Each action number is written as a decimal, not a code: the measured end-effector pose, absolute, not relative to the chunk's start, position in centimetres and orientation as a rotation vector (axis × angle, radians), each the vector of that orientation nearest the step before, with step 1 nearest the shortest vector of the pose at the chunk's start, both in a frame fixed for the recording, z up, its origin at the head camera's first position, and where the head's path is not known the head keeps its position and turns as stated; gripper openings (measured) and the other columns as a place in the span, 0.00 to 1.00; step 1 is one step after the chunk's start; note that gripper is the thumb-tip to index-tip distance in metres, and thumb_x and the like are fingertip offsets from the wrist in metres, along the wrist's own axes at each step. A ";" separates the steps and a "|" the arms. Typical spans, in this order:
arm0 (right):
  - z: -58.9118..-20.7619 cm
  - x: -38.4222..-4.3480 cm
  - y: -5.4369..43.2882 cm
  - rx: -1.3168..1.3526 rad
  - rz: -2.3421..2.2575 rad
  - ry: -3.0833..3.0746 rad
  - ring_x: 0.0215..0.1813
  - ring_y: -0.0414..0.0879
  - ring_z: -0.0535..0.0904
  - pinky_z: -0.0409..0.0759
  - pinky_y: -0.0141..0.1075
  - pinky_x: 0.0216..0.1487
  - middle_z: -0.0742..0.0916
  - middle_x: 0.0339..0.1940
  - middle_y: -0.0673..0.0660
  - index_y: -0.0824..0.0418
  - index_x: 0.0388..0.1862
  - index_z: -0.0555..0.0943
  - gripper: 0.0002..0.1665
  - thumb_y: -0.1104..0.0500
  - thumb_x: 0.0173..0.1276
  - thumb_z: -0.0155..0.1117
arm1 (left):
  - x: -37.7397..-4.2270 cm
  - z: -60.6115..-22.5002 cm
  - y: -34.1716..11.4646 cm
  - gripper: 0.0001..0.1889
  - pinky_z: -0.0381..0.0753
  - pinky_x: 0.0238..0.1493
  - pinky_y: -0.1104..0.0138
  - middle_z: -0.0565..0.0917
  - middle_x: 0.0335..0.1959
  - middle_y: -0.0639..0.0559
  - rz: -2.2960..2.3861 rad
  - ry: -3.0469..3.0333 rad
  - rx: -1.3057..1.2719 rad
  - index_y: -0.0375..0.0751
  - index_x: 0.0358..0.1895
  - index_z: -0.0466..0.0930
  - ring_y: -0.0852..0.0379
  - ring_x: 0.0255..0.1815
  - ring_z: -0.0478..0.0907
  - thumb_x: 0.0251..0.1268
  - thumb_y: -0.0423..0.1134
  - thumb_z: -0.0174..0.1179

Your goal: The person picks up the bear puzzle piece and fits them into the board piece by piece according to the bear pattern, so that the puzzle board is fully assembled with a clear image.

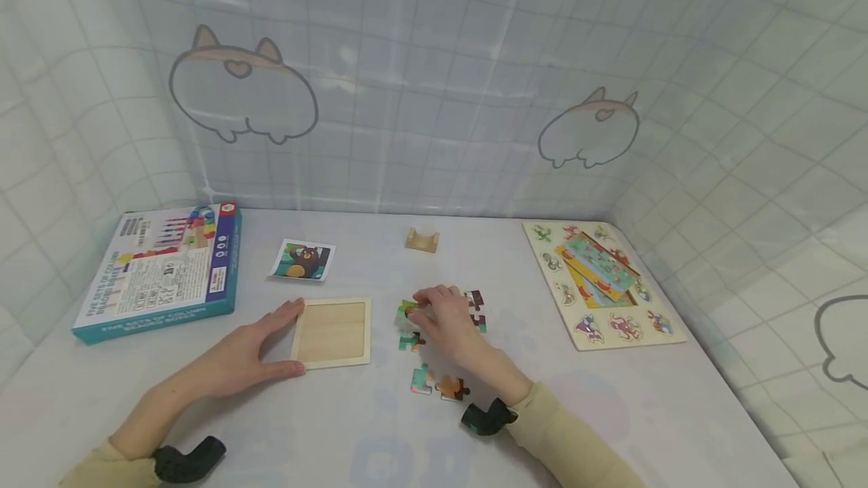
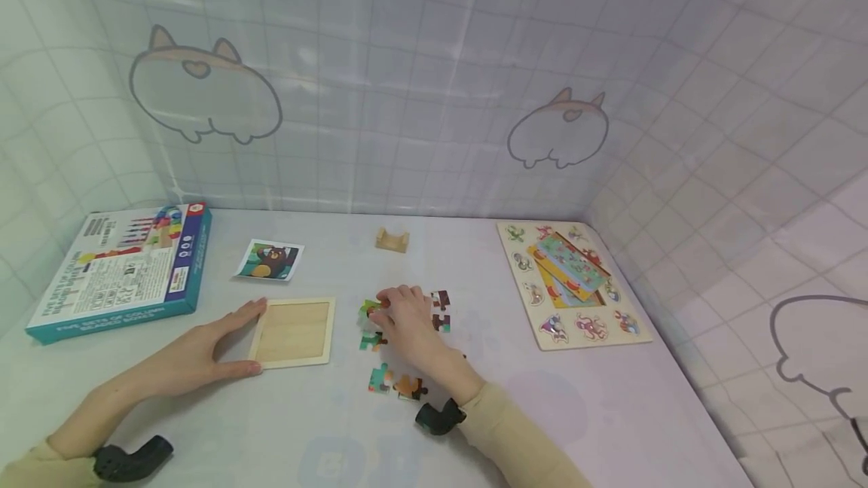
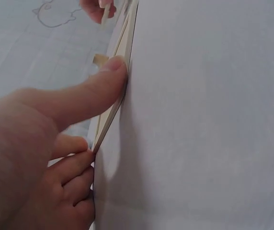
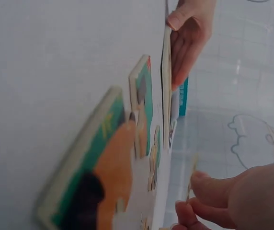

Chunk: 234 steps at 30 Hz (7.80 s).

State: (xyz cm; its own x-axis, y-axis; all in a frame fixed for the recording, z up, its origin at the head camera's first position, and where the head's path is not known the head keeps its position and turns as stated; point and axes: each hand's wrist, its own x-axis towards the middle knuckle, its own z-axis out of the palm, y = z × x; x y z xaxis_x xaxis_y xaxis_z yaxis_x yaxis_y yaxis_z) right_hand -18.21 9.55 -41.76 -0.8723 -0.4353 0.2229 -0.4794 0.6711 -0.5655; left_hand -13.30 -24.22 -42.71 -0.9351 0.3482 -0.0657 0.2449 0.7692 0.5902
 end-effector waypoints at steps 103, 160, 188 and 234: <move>-43.8 -18.4 -4.1 0.641 0.871 -2.833 0.43 0.38 0.68 0.65 0.29 0.44 0.80 0.38 0.46 0.53 0.36 0.85 0.08 0.50 0.67 0.71 | -13.0 -42.9 -24.2 0.47 0.59 0.71 0.34 0.54 0.81 0.41 0.918 2.774 0.571 0.40 0.77 0.61 0.32 0.79 0.50 0.60 0.63 0.65; -40.4 -16.5 6.0 0.682 1.320 -2.829 0.52 0.47 0.80 0.78 0.39 0.53 0.84 0.48 0.52 0.60 0.54 0.84 0.17 0.56 0.70 0.66 | -12.7 -42.6 -23.2 0.39 0.56 0.74 0.37 0.58 0.80 0.43 0.795 2.778 0.647 0.44 0.78 0.60 0.34 0.79 0.52 0.67 0.54 0.62; -42.3 -20.1 16.2 0.552 1.069 -2.787 0.48 0.51 0.77 0.75 0.43 0.49 0.83 0.46 0.56 0.62 0.51 0.85 0.17 0.62 0.63 0.74 | -12.6 -42.5 -23.2 0.38 0.53 0.77 0.41 0.56 0.81 0.48 0.827 2.762 0.657 0.51 0.78 0.60 0.36 0.80 0.51 0.68 0.55 0.61; -44.5 -20.4 16.5 0.726 0.946 -2.706 0.49 0.49 0.69 0.65 0.49 0.57 0.81 0.45 0.53 0.60 0.46 0.84 0.12 0.57 0.67 0.70 | -12.4 -42.7 -23.2 0.38 0.28 0.67 0.90 0.56 0.81 0.48 0.858 2.760 0.676 0.51 0.78 0.60 0.37 0.80 0.50 0.68 0.55 0.60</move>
